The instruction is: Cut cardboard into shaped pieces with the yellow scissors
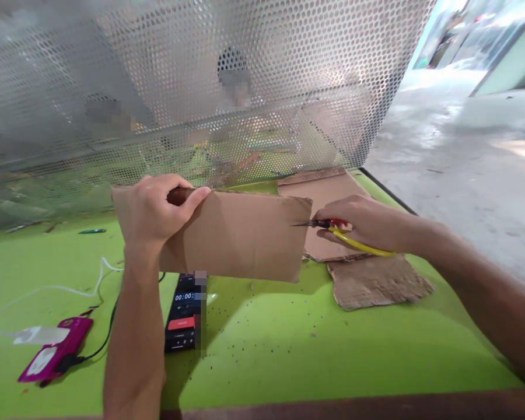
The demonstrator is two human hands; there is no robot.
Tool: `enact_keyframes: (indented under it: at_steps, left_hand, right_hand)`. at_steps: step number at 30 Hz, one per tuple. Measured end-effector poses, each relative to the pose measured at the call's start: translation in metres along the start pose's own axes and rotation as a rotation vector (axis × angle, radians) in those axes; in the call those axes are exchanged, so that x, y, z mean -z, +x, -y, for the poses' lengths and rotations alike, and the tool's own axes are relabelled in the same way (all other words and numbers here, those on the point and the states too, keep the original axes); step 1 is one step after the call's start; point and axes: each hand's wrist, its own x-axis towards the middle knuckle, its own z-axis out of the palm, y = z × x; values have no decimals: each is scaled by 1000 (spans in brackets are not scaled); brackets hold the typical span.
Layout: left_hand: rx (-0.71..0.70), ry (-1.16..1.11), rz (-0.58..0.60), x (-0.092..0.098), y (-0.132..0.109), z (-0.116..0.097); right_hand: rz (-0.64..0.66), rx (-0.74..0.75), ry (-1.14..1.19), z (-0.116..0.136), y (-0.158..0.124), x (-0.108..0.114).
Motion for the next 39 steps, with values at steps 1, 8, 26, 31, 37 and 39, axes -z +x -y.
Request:
enact_keyframes:
  at_steps: [1, 8, 26, 31, 37, 39]
  left_hand:
    - [-4, 2, 0, 0, 0, 0]
    - [18, -4, 17, 1, 0, 4]
    - [34, 18, -5, 4, 1, 1]
    - [59, 39, -20, 5, 0, 1]
    - [52, 45, -20, 6, 0, 0]
    - [47, 43, -21, 5, 0, -1]
  right_hand:
    - [25, -10, -17, 1, 1, 0]
    - [53, -30, -59, 1, 0, 1]
    - [27, -26, -89, 1, 1, -2]
    - [18, -46, -98, 1, 1, -4]
    - [-3, -61, -76, 1, 1, -2]
    - [-9, -61, -68, 0, 1, -2]
